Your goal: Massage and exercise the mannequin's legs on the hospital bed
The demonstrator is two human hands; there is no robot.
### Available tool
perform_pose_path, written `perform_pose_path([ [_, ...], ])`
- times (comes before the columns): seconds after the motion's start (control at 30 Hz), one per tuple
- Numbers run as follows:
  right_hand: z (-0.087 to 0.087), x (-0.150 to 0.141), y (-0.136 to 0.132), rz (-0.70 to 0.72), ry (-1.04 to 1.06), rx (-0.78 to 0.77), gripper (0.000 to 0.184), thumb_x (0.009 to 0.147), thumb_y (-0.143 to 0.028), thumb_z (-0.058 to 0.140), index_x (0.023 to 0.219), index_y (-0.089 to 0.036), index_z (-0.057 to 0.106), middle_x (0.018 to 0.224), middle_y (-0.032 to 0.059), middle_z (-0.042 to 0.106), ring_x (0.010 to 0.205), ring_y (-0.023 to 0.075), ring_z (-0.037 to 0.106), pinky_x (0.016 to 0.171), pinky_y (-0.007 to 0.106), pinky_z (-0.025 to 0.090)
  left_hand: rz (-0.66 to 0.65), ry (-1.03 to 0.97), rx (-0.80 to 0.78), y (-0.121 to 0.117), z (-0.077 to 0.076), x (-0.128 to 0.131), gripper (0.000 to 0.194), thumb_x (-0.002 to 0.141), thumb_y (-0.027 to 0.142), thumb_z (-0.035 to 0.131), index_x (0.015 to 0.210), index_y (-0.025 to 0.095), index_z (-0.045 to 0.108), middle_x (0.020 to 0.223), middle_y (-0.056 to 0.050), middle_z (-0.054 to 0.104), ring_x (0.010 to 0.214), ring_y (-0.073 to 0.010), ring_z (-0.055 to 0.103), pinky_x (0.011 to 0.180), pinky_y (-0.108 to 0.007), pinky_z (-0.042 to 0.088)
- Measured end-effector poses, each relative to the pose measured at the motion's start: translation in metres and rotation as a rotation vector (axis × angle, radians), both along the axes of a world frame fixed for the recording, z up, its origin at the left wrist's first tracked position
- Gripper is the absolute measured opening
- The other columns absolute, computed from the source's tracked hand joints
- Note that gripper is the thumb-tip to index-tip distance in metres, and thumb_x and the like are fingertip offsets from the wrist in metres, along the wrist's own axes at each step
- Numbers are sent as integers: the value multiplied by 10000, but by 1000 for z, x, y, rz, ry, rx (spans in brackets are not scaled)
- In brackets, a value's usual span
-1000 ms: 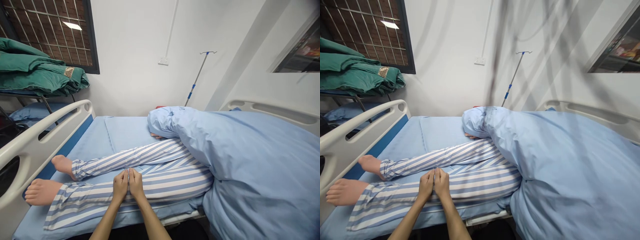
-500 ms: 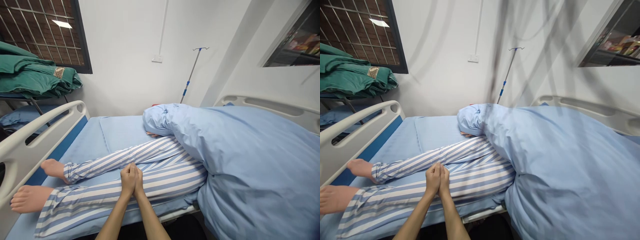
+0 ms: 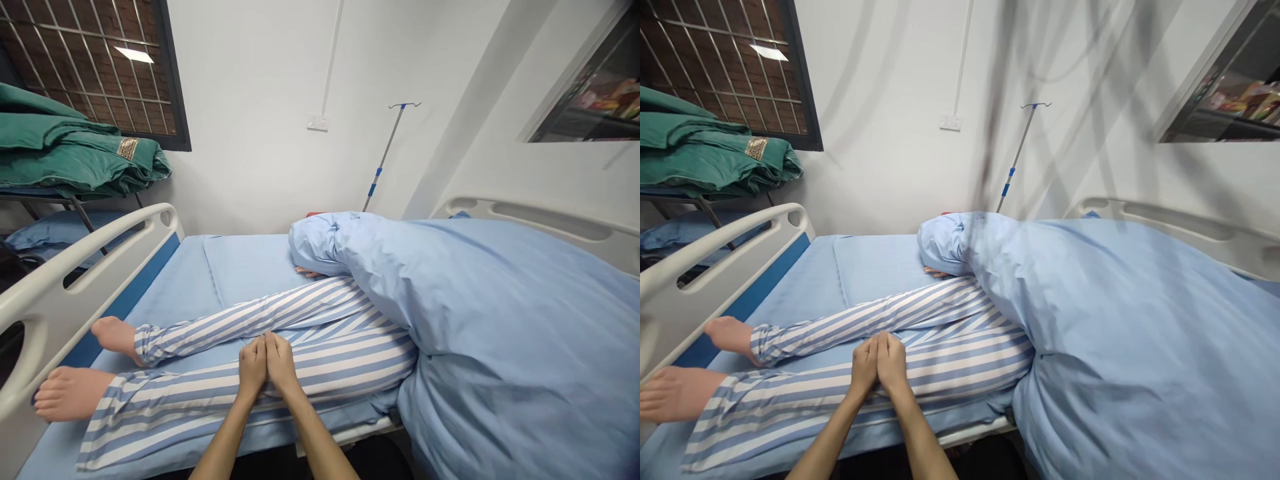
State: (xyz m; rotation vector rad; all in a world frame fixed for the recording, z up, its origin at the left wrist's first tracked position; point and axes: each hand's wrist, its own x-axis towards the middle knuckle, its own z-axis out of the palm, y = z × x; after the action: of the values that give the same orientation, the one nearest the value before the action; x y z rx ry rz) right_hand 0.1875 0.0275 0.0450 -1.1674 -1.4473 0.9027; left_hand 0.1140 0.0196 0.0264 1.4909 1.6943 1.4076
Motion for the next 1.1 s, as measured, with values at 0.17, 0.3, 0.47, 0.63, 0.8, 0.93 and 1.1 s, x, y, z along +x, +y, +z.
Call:
perform_pose_path([
  [0.17, -3, 9, -6, 17, -129, 85, 386, 904, -378, 310, 598, -188, 449, 565, 0, 501, 547, 124, 452, 541, 239, 306, -20, 4, 10, -3, 1, 1, 393, 844, 399, 357, 537, 181, 470, 512, 11, 511, 523, -111, 436, 552, -235, 304],
  [0.3, -18, 1, -9, -47, -215, 81, 397, 914, -362, 288, 609, -193, 478, 547, 11, 518, 525, 135, 467, 536, 254, 284, 19, -94, 2, -1, -3, -2, 390, 830, 407, 381, 514, 186, 435, 471, 23, 460, 489, -108, 401, 519, -237, 304],
  [0.47, -20, 0, -5, -29, -146, 78, 404, 912, -371, 286, 607, -195, 485, 561, 18, 529, 540, 139, 474, 544, 252, 307, 10, -167, -20, 0, 3, 2, 389, 811, 438, 407, 530, 178, 477, 506, 6, 504, 519, -119, 427, 529, -240, 334],
  [0.63, -28, 13, 5, -86, 232, 4, 384, 877, -454, 336, 626, -193, 462, 604, 12, 518, 581, 137, 465, 570, 245, 378, -121, -220, -9, -4, 32, 32, 345, 800, 384, 435, 541, 166, 500, 541, 7, 519, 548, -112, 437, 552, -229, 354],
  [0.8, -31, 20, 12, -142, 412, -102, 419, 837, -525, 383, 560, -211, 367, 516, -39, 379, 499, 111, 362, 495, 238, 355, -44, -259, -15, -6, 27, 47, 384, 807, 394, 409, 488, 180, 396, 464, 33, 419, 493, -95, 370, 504, -221, 305],
  [0.93, -28, 20, 11, -135, 389, -95, 432, 821, -541, 406, 547, -222, 308, 502, -56, 320, 482, 102, 315, 468, 234, 331, -19, -97, -19, -8, 2, 41, 396, 813, 415, 398, 501, 176, 441, 458, 23, 452, 490, -103, 400, 520, -231, 293],
  [1.1, -19, 24, 13, -114, 327, -113, 432, 815, -559, 377, 553, -223, 304, 500, -57, 316, 485, 104, 312, 476, 237, 323, -14, -30, -7, -9, -3, 39, 401, 830, 404, 368, 519, 177, 480, 477, 9, 504, 500, -112, 431, 536, -231, 297],
])
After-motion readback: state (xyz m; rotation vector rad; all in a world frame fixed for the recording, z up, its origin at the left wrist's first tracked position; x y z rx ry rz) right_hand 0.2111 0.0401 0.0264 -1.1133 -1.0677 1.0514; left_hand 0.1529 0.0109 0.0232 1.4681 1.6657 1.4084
